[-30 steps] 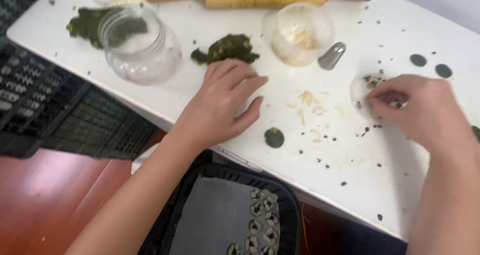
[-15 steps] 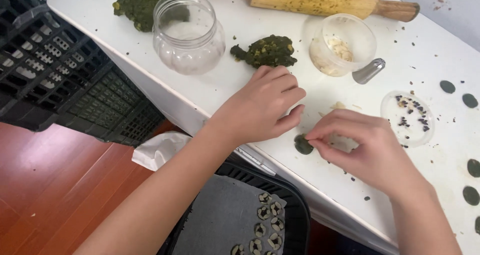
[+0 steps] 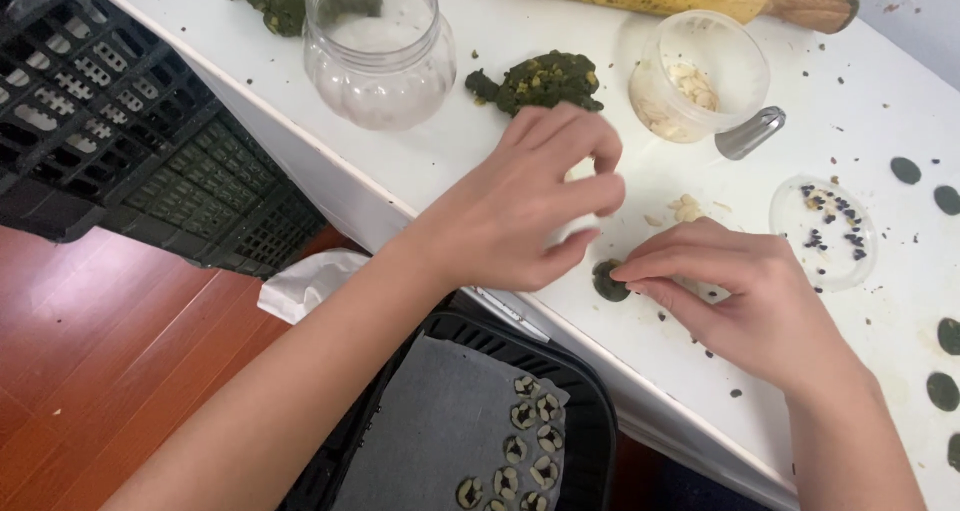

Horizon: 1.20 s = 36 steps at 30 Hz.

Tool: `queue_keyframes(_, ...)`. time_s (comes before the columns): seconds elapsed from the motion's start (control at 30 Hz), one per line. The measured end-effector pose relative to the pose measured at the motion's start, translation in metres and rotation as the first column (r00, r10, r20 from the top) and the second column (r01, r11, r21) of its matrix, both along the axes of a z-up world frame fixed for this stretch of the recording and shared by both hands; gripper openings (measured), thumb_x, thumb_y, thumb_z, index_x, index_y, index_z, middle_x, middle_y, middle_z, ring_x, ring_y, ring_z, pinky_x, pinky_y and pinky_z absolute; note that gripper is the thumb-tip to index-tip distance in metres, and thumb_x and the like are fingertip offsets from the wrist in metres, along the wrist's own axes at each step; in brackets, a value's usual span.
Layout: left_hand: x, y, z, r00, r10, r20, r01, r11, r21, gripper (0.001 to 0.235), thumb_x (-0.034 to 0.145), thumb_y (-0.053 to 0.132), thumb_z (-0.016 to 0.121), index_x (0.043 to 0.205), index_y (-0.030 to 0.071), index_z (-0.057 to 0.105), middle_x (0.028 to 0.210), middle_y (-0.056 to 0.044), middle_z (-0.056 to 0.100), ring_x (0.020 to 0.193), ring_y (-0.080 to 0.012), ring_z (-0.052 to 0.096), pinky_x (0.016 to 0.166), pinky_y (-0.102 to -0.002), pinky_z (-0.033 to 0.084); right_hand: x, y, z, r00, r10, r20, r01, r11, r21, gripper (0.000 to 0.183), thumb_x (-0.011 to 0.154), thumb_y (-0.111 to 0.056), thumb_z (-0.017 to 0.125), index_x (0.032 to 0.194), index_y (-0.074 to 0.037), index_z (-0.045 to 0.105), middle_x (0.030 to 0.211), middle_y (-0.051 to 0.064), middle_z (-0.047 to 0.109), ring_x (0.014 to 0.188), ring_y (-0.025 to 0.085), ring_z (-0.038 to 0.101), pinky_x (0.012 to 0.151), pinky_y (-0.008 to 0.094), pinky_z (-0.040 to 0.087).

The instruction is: The person is preparing small cookies by rolling dough and adding almond flakes, then placing them in an air fryer.

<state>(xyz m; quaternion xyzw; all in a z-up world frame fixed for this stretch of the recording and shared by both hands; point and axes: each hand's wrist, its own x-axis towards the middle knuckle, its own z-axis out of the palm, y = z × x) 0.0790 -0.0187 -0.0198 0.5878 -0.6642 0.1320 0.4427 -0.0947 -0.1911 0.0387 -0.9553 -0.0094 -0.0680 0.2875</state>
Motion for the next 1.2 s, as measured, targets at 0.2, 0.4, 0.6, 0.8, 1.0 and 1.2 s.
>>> queue_keyframes(0.2,-0.003,-0.004,0.002,0.998,-0.051,-0.033,0.054,0.994,0.095,0.040,0.078,0.019,0.086,0.102,0.013,0.054,0.118,-0.008,0.048,0.119,-0.0298,0.048,0.099,-0.045,0.037,0.001,-0.002,0.000,1.000,0.013,0.008,-0.013,1.000,-0.004,0.017,0.077,0.001,0.076,0.091,-0.008,0.078,0.089,0.002,0.077,0.080,0.017,0.074,0.064,0.030,0.059)
queue_keyframes(0.4,-0.004,-0.007,0.003,0.999,-0.050,-0.006,0.050,0.991,0.124,0.046,0.077,0.028,0.088,0.102,0.013,0.053,0.116,-0.007,0.047,0.116,-0.0280,0.047,0.098,-0.043,0.036,0.000,-0.003,-0.002,0.999,0.010,0.042,-0.009,1.000,-0.017,0.015,0.076,0.000,0.079,0.089,-0.006,0.074,0.089,0.003,0.076,0.081,0.019,0.072,0.070,0.030,0.057)
queue_keyframes(0.6,-0.006,-0.013,-0.002,0.998,0.005,0.064,-0.016,0.986,0.169,0.049,0.076,0.034,0.086,0.101,0.011,0.051,0.114,-0.009,0.046,0.114,-0.0286,0.047,0.098,-0.046,0.035,-0.008,-0.018,0.001,0.990,-0.073,0.123,0.065,0.995,0.072,0.019,0.081,0.003,0.077,0.097,-0.005,0.072,0.095,0.005,0.074,0.085,0.013,0.072,0.078,0.030,0.056)
queue_keyframes(0.8,-0.006,-0.009,0.001,0.998,-0.004,0.068,-0.005,0.991,0.137,0.047,0.082,0.035,0.084,0.106,0.011,0.051,0.118,-0.009,0.046,0.115,-0.0283,0.045,0.102,-0.047,0.036,-0.015,-0.030,0.013,0.922,-0.288,0.258,0.327,0.937,-0.123,0.022,0.085,0.009,0.075,0.104,-0.002,0.073,0.099,0.011,0.071,0.089,0.017,0.067,0.073,0.031,0.045)
queue_keyframes(1.0,-0.005,-0.012,0.003,1.000,-0.006,-0.001,0.006,0.979,0.202,0.046,0.084,0.039,0.082,0.110,0.011,0.056,0.117,-0.009,0.048,0.113,-0.0287,0.046,0.099,-0.044,0.037,-0.028,-0.072,-0.005,0.849,-0.268,0.456,0.487,0.733,-0.475,0.017,0.098,0.003,0.080,0.112,-0.005,0.075,0.110,0.010,0.066,0.095,0.020,0.066,0.089,0.034,0.046)
queue_keyframes(1.2,-0.006,-0.017,0.004,0.998,0.018,0.065,-0.027,0.991,0.132,0.040,0.094,0.032,0.075,0.122,0.009,0.060,0.119,-0.010,0.053,0.117,-0.0290,0.050,0.103,-0.043,0.039,-0.030,-0.092,-0.019,0.836,-0.302,0.459,0.505,0.751,-0.425,0.018,0.097,0.001,0.079,0.113,-0.006,0.075,0.110,0.009,0.063,0.092,0.021,0.062,0.099,0.040,0.041)
